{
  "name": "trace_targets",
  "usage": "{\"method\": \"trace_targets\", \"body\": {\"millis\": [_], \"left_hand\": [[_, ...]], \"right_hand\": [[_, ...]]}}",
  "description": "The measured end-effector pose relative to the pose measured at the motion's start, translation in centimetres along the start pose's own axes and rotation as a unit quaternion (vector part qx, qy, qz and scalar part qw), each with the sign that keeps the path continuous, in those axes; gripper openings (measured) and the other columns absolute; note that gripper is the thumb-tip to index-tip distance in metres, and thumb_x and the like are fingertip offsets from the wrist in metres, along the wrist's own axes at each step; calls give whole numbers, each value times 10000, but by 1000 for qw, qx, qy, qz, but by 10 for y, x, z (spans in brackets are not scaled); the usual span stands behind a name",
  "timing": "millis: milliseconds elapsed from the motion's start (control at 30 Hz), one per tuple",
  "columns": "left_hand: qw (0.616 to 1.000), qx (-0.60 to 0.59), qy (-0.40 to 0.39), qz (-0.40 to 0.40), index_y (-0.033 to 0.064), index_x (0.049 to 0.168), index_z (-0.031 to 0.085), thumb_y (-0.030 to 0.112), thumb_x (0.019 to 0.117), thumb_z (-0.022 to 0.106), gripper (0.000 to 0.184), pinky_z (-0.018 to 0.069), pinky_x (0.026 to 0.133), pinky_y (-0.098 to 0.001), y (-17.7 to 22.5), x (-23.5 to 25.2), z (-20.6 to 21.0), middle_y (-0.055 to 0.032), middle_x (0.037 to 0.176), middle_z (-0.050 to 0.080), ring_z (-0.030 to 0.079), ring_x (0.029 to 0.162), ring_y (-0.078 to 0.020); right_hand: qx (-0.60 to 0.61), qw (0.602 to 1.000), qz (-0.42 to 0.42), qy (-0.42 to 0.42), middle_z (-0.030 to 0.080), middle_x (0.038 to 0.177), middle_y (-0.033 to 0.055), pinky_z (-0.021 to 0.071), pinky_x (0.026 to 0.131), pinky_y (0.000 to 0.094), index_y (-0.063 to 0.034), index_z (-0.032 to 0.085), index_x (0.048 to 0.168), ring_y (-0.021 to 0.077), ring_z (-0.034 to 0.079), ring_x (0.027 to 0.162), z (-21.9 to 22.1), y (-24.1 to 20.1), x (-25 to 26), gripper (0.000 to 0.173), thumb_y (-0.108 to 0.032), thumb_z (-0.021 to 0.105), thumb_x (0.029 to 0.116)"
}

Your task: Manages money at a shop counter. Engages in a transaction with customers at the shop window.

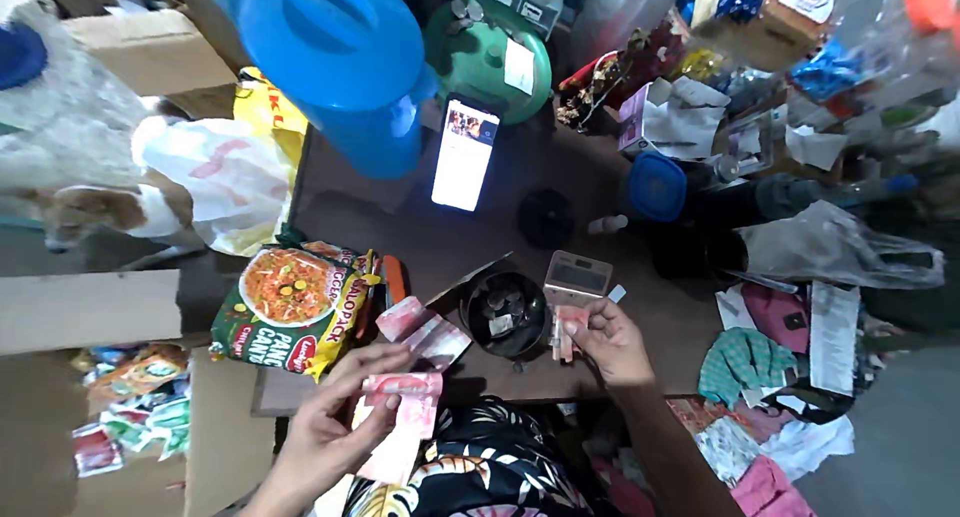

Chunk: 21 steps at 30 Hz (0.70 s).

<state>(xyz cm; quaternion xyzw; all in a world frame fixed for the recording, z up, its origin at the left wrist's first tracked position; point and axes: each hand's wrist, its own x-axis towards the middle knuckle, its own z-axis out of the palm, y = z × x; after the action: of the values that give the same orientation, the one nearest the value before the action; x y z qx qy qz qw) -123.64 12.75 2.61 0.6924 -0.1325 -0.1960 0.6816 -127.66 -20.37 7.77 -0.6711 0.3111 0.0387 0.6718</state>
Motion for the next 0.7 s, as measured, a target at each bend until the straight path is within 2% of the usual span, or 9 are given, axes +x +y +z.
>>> {"method": "trace_targets", "body": {"millis": [67,133,200,267,333,433,533,600,700], "left_hand": [[995,-3,-98,31,279,1273,697,330,964,686,314,563,929,-206,4,2,-3,111,1267,672,647,1124,-28],[977,-13,-210,33,238,1233,714,270,969,674,269,572,925,-215,5,9,-3,78,1257,688,653,1131,-40],[948,-15,-317,8,173,1147,742,229,963,662,208,567,927,-210,-1,20,5,36,1330,665,637,1166,-39],[912,-12,-410,-34,124,1065,768,187,937,640,192,523,1022,-256,-9,33,19,2,1458,586,563,1299,-68],[876,-18,-477,-68,101,1049,778,143,915,632,203,462,1108,-298,-18,46,32,-19,1554,493,461,1418,-107],[850,-37,-515,-106,66,1052,773,102,891,646,208,421,1149,-323,-31,51,41,-60,1598,432,406,1463,-137],[851,-50,-502,-144,43,1095,754,103,887,647,241,398,1170,-341,-46,43,41,-85,1589,440,401,1467,-154],[862,-54,-474,-172,49,1134,742,96,891,645,266,416,1159,-335,-61,36,40,-73,1612,405,393,1472,-148],[869,-20,-461,-181,49,1141,738,85,892,626,275,441,1132,-335,-80,30,39,-44,1632,374,428,1445,-122]], "right_hand": [[-15,1000,-9,0,718,895,-10,610,662,228,-26,565,1076,52,700,729,-9,17,-18,270,22,721,860],[-42,999,26,0,708,871,1,590,617,221,2,599,1087,45,673,677,-12,40,-33,283,-4,742,842],[-87,994,68,-9,712,886,34,595,646,241,27,645,1090,66,677,699,-8,69,-40,283,-45,764,843],[-76,992,98,-27,718,921,78,615,698,279,41,659,1090,102,702,762,5,96,-41,279,-70,771,860],[-28,994,98,-25,725,912,89,620,710,277,49,666,1054,99,708,769,26,118,-40,242,-35,775,854],[3,995,103,-16,733,902,80,612,755,257,49,680,1037,74,705,794,53,135,-33,203,-44,761,875],[-107,993,54,-13,731,923,92,586,819,273,26,735,1012,87,697,851,57,139,-32,215,-164,637,996],[-203,979,-25,-2,731,925,109,578,829,294,2,773,978,131,697,873,50,144,-33,222,-173,635,983],[-280,954,-102,19,721,922,115,594,771,291,-18,781,950,151,697,824,39,154,-34,160,-144,684,932]]}}
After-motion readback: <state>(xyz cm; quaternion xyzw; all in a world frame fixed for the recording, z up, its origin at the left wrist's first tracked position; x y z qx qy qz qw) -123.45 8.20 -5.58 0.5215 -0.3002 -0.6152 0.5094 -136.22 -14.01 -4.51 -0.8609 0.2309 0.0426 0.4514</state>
